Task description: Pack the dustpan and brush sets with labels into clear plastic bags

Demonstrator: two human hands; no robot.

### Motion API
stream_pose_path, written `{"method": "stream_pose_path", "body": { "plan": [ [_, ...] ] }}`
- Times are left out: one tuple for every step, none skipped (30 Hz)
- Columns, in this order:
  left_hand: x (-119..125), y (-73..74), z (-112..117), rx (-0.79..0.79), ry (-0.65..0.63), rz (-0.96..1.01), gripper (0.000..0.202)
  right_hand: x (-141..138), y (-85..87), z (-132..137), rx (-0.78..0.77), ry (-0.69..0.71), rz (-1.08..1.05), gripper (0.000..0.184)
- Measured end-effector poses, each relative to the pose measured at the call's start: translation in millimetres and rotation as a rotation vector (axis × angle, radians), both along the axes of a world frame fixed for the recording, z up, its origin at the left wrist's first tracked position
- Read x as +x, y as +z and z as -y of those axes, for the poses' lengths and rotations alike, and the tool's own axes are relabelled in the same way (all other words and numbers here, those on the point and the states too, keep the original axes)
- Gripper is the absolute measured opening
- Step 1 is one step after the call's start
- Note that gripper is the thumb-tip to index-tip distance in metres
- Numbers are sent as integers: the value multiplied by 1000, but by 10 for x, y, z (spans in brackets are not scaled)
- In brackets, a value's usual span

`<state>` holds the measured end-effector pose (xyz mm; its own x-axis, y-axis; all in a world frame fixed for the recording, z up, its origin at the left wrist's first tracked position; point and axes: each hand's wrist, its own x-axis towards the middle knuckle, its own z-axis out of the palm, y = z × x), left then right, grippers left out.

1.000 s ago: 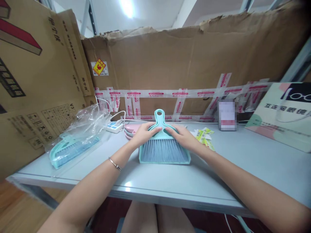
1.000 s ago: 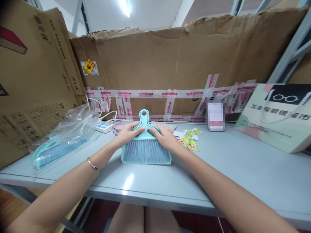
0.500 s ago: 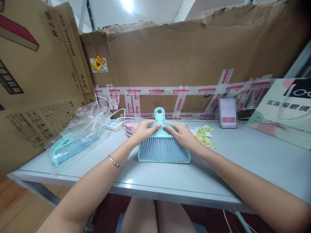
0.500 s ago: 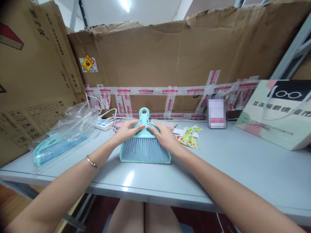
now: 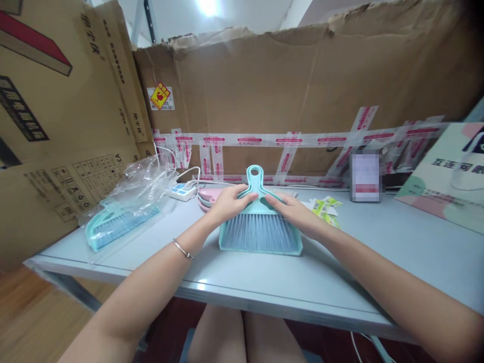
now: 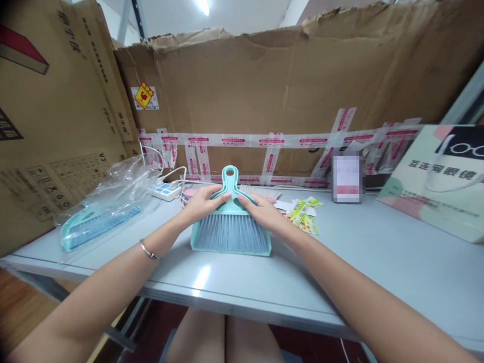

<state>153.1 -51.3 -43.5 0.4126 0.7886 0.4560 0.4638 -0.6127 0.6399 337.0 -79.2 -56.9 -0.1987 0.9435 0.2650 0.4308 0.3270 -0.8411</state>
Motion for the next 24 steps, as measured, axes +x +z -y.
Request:
{"method": "stream_pose_path", "body": {
  "plan": [
    [0,-1,-3,3,4,-2,30,-7,4,3,-16,-4,-19,41],
    [1,-3,-6,7,9,-6,31,-16,8,8,-5,-16,-22,39],
    [3,-5,-9,13,14,-10,31,-26,12,14,23,-34,-11,37],
    [5,-6,-13,22,19,-12,31,-36,16,20,54,-52,5,34],
    [8,-7,-17,28,21,-12,31,-44,20,24,74,-66,17,33],
    [10,-8,-21,30,21,-9,30,-48,24,28,74,-71,19,33],
    [11,-8,-25,27,18,-3,29,-48,27,29,56,-66,13,34],
    [11,-7,-28,21,15,4,28,-42,30,27,24,-53,2,35],
    [10,-4,-30,12,15,10,28,-29,32,24,-13,-36,-18,37],
    [8,0,-32,4,19,17,28,-8,34,19,-52,-16,-40,38],
    [3,5,-34,0,28,27,29,19,34,13,-85,3,-62,40],
    [-3,12,-36,1,42,40,29,52,33,7,-108,20,-79,42],
    [-12,21,-38,3,54,51,30,89,32,3,-123,42,-87,44],
    [-21,31,-41,8,67,59,30,129,29,0,-133,75,-78,45],
    [-32,41,-43,13,80,62,30,172,28,0,-147,124,-50,47],
    [-43,54,-45,15,91,61,31,219,27,2,-173,185,-4,51],
    [-54,67,-46,15,101,57,31,269,30,5,-212,245,53,56],
    [-65,81,-47,12,113,54,31,327,37,8,-259,302,116,63],
    [-75,95,-46,10,128,54,30,397,51,8,-310,350,177,70],
    [-85,110,-45,8,144,54,29,481,71,3,-361,390,225,76],
    [-93,123,-43,5,159,52,28,581,96,-10,-401,417,250,79],
    [-100,135,-42,5,173,47,28,699,123,-32,-417,423,250,78],
    [-106,144,-41,8,188,40,28,830,147,-65,-411,398,236,74],
    [-110,149,-41,11,202,31,28,972,163,-109,-380,324,219,66]
  ]
}}
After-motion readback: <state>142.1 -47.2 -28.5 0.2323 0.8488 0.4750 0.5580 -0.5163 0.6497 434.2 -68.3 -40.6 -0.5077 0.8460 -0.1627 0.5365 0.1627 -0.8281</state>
